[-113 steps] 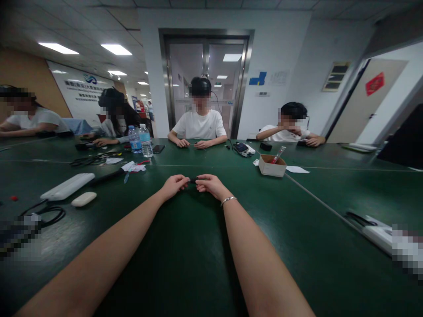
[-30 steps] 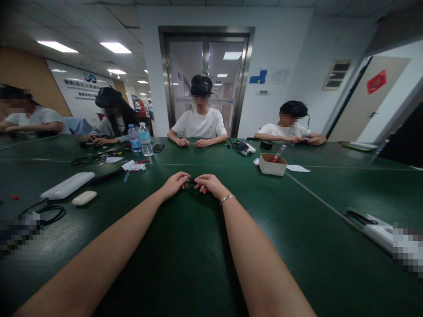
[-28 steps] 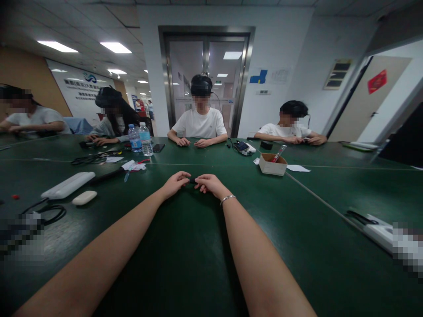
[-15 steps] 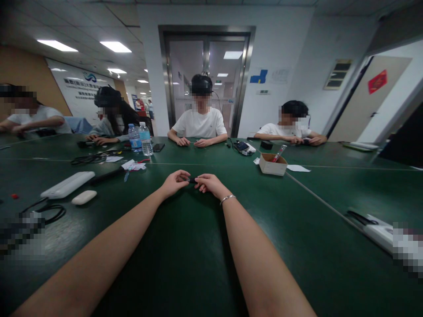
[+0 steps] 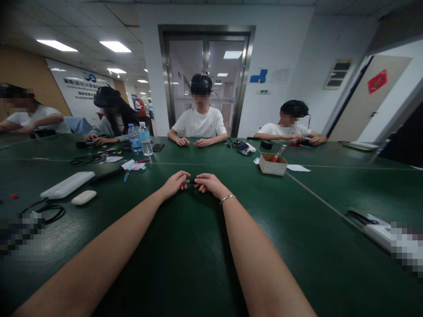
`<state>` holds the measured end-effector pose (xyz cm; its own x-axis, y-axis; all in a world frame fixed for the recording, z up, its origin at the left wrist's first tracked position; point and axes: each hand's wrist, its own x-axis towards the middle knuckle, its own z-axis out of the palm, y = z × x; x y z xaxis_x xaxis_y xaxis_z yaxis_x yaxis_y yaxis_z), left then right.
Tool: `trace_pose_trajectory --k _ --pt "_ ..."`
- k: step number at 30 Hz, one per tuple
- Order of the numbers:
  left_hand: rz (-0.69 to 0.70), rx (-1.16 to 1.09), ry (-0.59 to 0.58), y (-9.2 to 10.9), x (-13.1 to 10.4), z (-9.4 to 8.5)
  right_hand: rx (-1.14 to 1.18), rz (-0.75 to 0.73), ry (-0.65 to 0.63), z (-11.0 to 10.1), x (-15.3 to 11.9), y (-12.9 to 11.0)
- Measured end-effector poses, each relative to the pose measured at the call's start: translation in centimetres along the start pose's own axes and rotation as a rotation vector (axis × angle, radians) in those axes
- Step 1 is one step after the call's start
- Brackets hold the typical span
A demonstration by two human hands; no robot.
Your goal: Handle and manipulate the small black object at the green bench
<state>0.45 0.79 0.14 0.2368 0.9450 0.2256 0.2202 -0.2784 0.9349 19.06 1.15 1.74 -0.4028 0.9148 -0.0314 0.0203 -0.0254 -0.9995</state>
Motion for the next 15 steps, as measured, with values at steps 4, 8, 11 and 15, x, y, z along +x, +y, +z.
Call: trace_pose_trajectory --k 4,8,11,15 --pt "-0.007 -0.028 -0.027 0.21 -0.02 -0.01 -0.003 -0.02 -0.016 -0.11 0.08 0.14" --pt "-0.009 -0.014 -0.054 0.14 0.01 -0.04 -0.004 -0.058 -0.037 -0.19 0.04 0.23" --pt "0.016 -0.019 -0.055 0.06 0.03 -0.04 0.004 -0.072 -0.047 -0.21 -0.07 0.25" --pt "-0.013 -0.024 -0.069 0.24 0.03 0.0 0.002 -0.088 -0.054 -0.27 -0.06 0.34"
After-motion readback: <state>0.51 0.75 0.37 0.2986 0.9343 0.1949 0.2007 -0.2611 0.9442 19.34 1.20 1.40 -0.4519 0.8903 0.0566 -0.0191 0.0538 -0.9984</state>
